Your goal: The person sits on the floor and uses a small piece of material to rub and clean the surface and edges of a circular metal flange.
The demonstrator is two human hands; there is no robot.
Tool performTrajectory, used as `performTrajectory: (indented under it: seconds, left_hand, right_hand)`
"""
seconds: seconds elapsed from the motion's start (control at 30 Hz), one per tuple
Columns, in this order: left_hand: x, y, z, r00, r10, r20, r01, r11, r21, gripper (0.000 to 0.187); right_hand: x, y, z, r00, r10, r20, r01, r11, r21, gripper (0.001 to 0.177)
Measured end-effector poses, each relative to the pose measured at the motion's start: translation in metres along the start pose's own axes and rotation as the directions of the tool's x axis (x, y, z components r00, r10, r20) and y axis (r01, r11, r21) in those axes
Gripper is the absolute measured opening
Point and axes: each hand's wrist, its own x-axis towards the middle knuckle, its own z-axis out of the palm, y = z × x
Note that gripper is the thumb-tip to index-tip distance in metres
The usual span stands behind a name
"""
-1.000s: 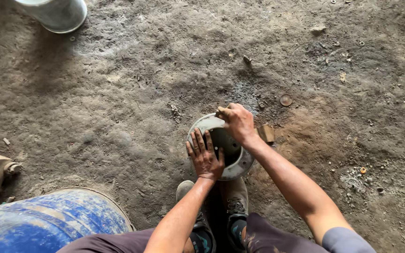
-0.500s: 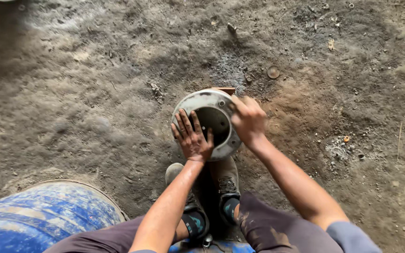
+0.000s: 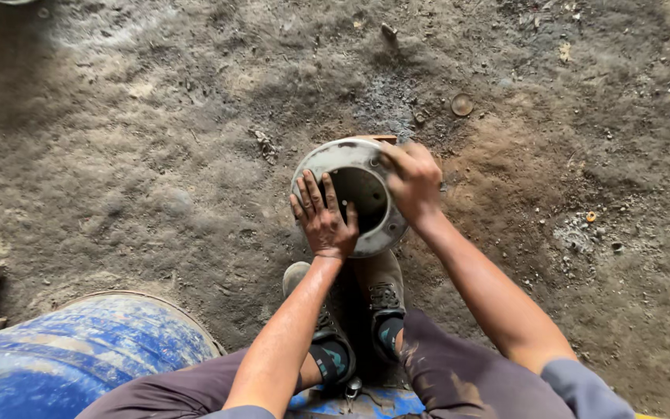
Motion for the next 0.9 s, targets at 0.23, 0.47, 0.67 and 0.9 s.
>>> performTrajectory:
  seconds: [0.23,0.47,0.67,0.9]
  left_hand:
    - [-0.003,0.001,-0.002,0.999,0.008,0.04,-0.009,1.0,0.027,0.078]
    - [0.0,0.002,-0.006,1.0,0.02,0.012,-0.02,1.0,-0.004,0.078]
    - [0.001,0.004,-0.006,0.999,0.035,-0.03,-0.034,0.999,0.025,0.073]
    - [0.002,0.005,-0.01,1.0,0.011,0.014,-0.011,1.0,0.019,0.074]
  right_hand:
    - [-0.005,-0.004,-0.005,1.0,0.011,0.006,-0.01,0.994,-0.107,0.019]
    - [0.051,-0.024,0.052,0.952,-0.191,0.241,0.223,0.968,-0.113,0.016]
    - [-0.008,-0.013,-0.016,0.983,0.183,0.0,-0.183,0.98,0.074,0.023]
    - [0.009,-0.005,0.013,0.999,-0.042,-0.016,0.04,0.993,-0.108,0.012]
